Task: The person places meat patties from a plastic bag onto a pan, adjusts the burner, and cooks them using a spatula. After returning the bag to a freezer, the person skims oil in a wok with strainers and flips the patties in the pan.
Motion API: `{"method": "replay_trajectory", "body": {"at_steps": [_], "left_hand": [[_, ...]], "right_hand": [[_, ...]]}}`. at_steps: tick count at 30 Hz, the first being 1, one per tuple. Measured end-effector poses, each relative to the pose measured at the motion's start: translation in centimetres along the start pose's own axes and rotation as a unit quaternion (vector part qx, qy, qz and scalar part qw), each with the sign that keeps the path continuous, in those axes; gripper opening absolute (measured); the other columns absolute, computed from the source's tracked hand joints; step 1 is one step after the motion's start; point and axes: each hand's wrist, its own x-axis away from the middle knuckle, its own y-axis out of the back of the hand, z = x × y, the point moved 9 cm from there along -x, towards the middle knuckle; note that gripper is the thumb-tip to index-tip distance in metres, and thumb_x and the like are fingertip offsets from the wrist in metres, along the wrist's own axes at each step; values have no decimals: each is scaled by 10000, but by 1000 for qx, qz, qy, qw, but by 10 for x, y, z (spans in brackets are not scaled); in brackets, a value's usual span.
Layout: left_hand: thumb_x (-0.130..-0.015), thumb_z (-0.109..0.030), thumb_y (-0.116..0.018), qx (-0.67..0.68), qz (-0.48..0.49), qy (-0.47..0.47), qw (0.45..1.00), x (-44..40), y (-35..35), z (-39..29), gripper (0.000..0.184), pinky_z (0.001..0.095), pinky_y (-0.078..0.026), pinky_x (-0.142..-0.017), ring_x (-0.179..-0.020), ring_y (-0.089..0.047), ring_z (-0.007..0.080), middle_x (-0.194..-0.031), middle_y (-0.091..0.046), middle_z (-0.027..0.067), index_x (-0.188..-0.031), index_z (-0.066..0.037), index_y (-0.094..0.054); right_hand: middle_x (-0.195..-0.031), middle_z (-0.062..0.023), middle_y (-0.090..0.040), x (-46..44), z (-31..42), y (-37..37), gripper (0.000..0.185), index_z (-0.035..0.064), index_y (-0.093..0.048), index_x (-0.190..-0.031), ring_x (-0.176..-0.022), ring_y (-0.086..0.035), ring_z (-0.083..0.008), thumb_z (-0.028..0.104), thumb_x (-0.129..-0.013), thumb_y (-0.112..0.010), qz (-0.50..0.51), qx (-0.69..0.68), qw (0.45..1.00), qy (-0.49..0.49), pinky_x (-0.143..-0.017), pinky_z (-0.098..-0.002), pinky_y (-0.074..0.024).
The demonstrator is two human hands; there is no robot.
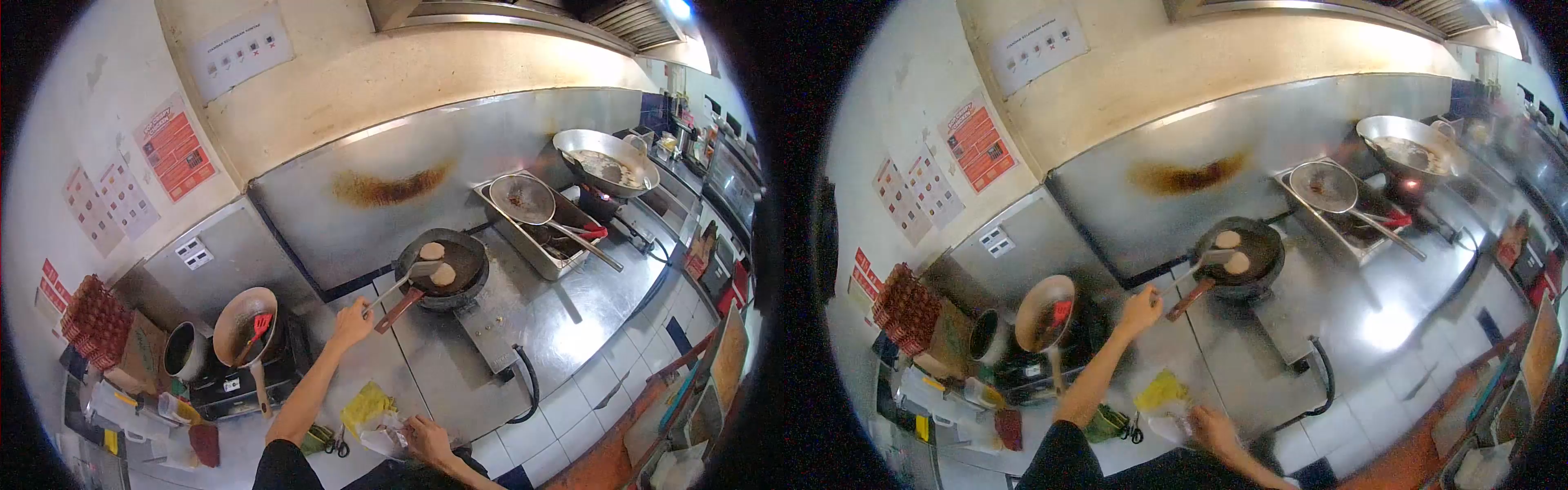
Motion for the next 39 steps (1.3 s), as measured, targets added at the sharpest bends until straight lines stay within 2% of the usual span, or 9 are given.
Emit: {"method": "replay_trajectory", "body": {"at_steps": [4, 10, 13, 15, 18, 24, 27, 33, 39], "left_hand": [[-834, -379, -627, 72, 24, 47, 996, -26, -54, 55, 381, 454, -490, -786, -847, -650, 380, -893, -670, 202, -1039, -63, -572], [-834, -470, -642, 296, 202, 247, 900, -29, -85, 61, 494, 390, -490, -805, -892, -652, 279, -932, -679, 163, -1058, -31, -619], [-875, -459, -601, 216, 141, 113, 960, -34, -41, 19, 474, 394, -495, -795, -882, -659, 288, -937, -682, 166, -1038, -16, -646], [-902, -412, -572, 141, 20, 9, 990, -43, 0, -4, 436, 419, -497, -787, -872, -659, 319, -920, -684, 176, -1005, 3, -657], [-903, -383, -565, 10, -14, -28, 999, -56, 34, -20, 414, 450, -494, -786, -873, -645, 369, -889, -679, 194, -990, 13, -650], [-887, -340, -577, -84, -1, -55, 995, -82, 29, -19, 353, 479, -489, -780, -878, -629, 405, -879, -669, 217, -926, 7, -631], [-881, -337, -587, -89, -5, -45, 995, -85, 16, -27, 349, 487, -490, -768, -854, -632, 415, -874, -669, 223, -902, 10, -618], [-879, -323, -589, -1, -43, -33, 999, -101, -19, -44, 327, 503, -488, -733, -782, -633, 433, -799, -659, 209, -885, 3, -612], [-863, -315, -602, -11, -72, -107, 992, -94, 4, -78, 304, 495, -493, -736, -808, -630, 411, -793, -647, 223, -908, -15, -622]], "right_hand": [[-827, -92, -604, 2, 8, 8, 106, 101, -591, -906, -733, -627, -348, 171, -839, -635, -18, -10, 1000, 23, -602, -449, -509], [-862, -83, -607, 3, 3, 0, 110, 96, -594, -911, -733, -627, -353, 179, -845, -626, -9, -18, 1000, 13, -611, -453, -519], [-875, -83, -612, 2, 2, 0, 125, 97, -594, -927, -744, -629, -350, 183, -843, -629, 0, -10, 1000, 12, -619, -449, -525], [-878, -87, -614, 3, -3, -3, 132, 97, -594, -937, -752, -630, -348, 183, -843, -629, -6, -9, 1000, 12, -623, -445, -528], [-867, -100, -614, 5, -11, -11, 146, 99, -600, -951, -764, -629, -345, 183, -837, -636, 10, 7, 1000, 17, -617, -441, -528], [-854, -108, -614, 1, 0, 4, 154, 88, -593, -933, -761, -626, -350, 193, -833, -644, -9, -52, 998, 28, -624, -447, -529], [-935, -128, -625, 1, -6, -6, 233, 106, -581, -1042, -823, -625, -361, 222, -841, -599, 50, -32, 998, 8, -695, -466, -515], [-988, -127, -619, 5, -5, -3, 304, 122, -564, -1103, -851, -623, -365, 203, -818, -628, 2, -57, 997, 58, -710, -461, -518], [-995, -145, -619, 4, -8, -7, 335, 132, -565, -1137, -878, -629, -367, 213, -820, -642, 87, -64, 994, 16, -729, -469, -519]]}}
